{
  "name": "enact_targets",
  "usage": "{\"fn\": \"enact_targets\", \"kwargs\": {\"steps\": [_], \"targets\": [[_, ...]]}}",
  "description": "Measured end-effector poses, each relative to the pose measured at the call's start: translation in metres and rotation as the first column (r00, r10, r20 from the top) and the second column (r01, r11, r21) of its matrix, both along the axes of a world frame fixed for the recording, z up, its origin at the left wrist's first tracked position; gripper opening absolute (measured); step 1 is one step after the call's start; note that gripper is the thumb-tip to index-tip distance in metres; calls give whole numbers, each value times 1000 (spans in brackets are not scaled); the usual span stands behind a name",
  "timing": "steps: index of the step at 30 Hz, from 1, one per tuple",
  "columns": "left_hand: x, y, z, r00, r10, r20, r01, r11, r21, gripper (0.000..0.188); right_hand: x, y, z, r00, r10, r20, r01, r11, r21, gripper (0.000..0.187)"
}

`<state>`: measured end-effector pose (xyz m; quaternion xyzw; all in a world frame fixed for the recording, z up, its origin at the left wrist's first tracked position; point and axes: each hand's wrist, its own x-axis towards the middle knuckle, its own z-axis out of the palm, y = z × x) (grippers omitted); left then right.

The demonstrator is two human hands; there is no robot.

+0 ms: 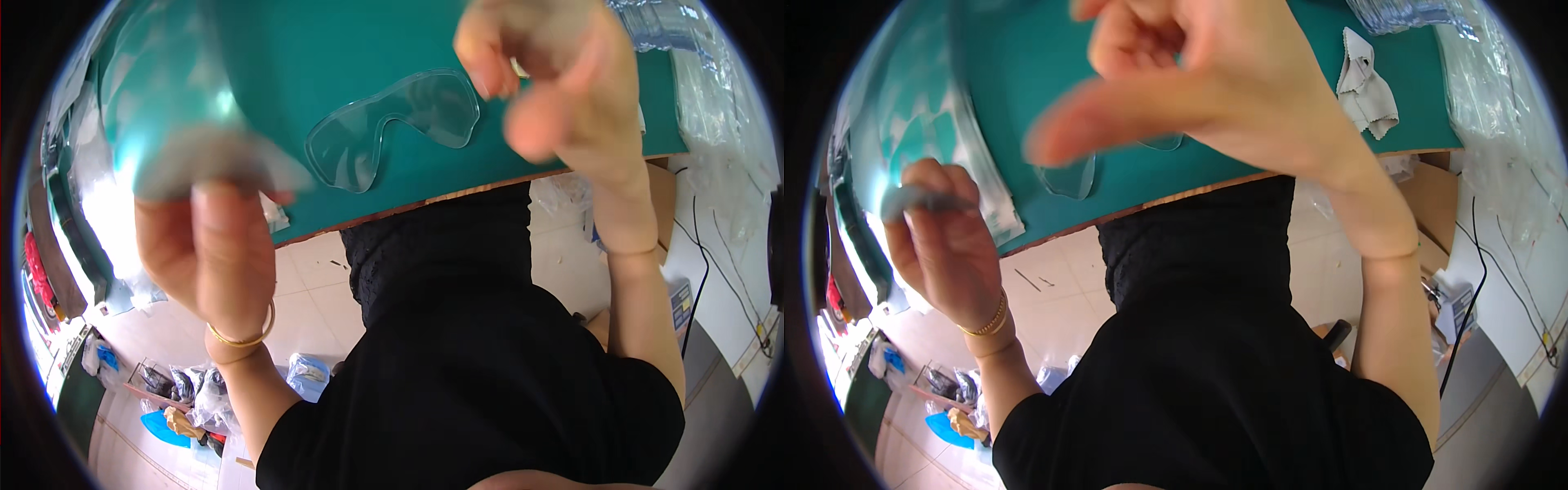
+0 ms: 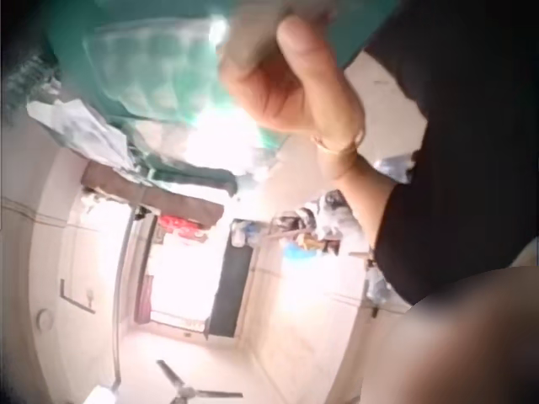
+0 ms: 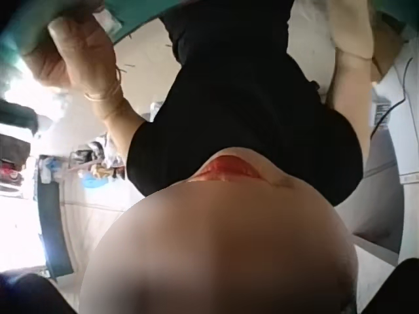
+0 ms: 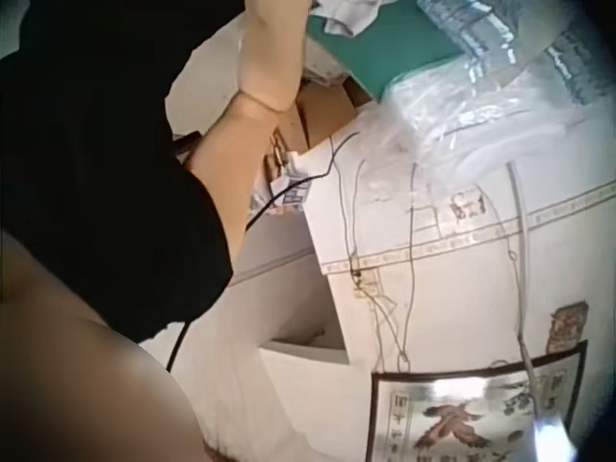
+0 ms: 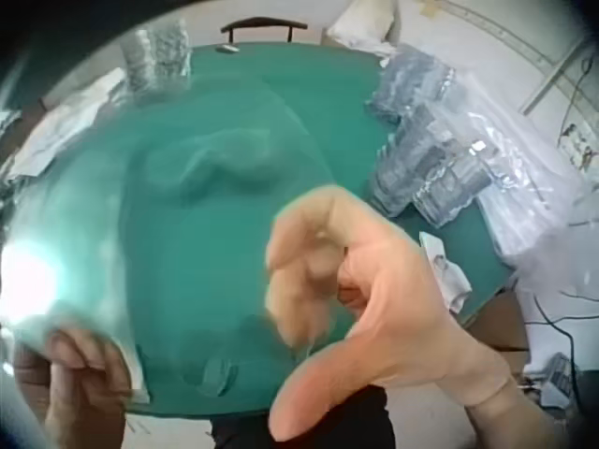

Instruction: The recorder is wiping individual plastic safety glasses lenses with a cloth and then packaging them into plastic bags at a green workbench.

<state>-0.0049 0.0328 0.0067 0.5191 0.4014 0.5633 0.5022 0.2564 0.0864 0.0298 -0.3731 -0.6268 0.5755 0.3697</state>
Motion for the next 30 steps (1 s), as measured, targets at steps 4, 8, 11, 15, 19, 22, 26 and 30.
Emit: {"fn": "enact_targets", "kwargs": {"steps": [4, 8, 11, 15, 19, 22, 26, 30], "targets": [[0, -13, -15, 970, -207, -126, 217, 973, 76, 19, 24, -40, -33, 989, -71, 129, 78, 996, -48, 92], [-4, -27, -26, 985, -54, -166, 60, 998, 32, 21, 32, -53, -59, 736, -273, 619, -213, 776, 594, 62], [-12, -34, -33, 985, 84, -149, -93, 994, -51, 21, 26, -55, -68, 690, -301, 659, -298, 712, 636, 60], [-17, -34, -29, 996, 87, 7, -86, 992, -87, 16, 33, -54, -84, 766, -405, 499, -227, 556, 799, 43], [-32, -34, -33, 997, 46, 63, -42, 996, -74, 16, 36, -56, -76, 860, -320, 397, -108, 646, 756, 35], [-38, -36, -33, 991, 69, 114, -60, 995, -78, 14, 37, -58, -75, 861, -348, 371, -55, 662, 748, 40], [-41, -32, -31, 993, 44, 112, -38, 998, -59, 15, 37, -58, -67, 761, -339, 554, -181, 709, 682, 49], [-42, -31, -30, 992, 21, 126, -13, 998, -66, 15, 39, -58, -68, 755, -290, 589, -270, 681, 681, 45]]}}
